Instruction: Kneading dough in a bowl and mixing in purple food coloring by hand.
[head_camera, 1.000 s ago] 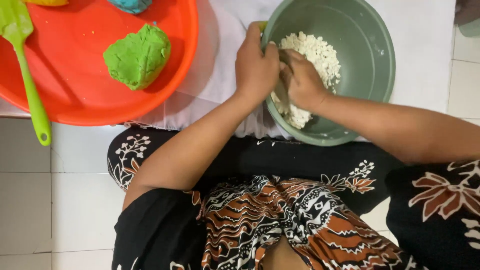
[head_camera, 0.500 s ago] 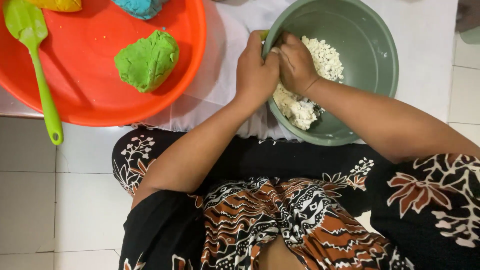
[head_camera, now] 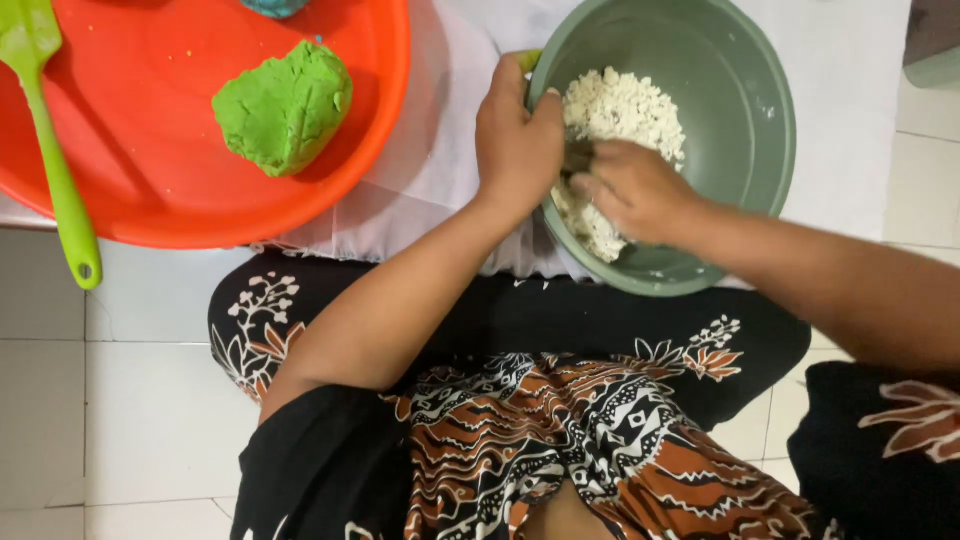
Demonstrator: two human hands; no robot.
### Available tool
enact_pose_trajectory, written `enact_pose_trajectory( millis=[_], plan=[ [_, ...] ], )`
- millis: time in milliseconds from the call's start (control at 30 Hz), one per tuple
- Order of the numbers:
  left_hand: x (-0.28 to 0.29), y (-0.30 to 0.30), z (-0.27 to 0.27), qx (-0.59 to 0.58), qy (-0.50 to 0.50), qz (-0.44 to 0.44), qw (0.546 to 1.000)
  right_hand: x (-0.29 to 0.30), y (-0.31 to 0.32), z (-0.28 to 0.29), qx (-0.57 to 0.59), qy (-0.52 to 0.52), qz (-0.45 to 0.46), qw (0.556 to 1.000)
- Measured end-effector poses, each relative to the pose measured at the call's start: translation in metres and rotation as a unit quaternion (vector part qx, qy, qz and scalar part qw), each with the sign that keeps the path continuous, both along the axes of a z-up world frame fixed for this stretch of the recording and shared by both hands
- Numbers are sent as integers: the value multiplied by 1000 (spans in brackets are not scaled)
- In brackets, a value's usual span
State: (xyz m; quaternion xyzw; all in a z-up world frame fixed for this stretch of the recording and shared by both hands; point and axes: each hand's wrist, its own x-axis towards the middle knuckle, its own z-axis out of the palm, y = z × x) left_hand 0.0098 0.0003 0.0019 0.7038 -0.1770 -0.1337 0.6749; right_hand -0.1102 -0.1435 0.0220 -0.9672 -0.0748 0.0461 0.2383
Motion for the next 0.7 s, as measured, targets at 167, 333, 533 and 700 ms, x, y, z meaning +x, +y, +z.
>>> enact_pose_trajectory(
  millis=[167,333,533,700],
  plan=[
    [-2,0,17,21,37,-3,999,12,7,-16,-137,-94,22,986],
    [-4,2,19,84,132,-37,987,37,-31,-78,-98,-162,86,978],
    [-8,7,-2,33,-19,-67,997,41,0,-21,-44,-66,-51,996],
    [-10,0,-16,-21,-2,-38,999,25,-32,16,-91,270,-248,926]
  ],
)
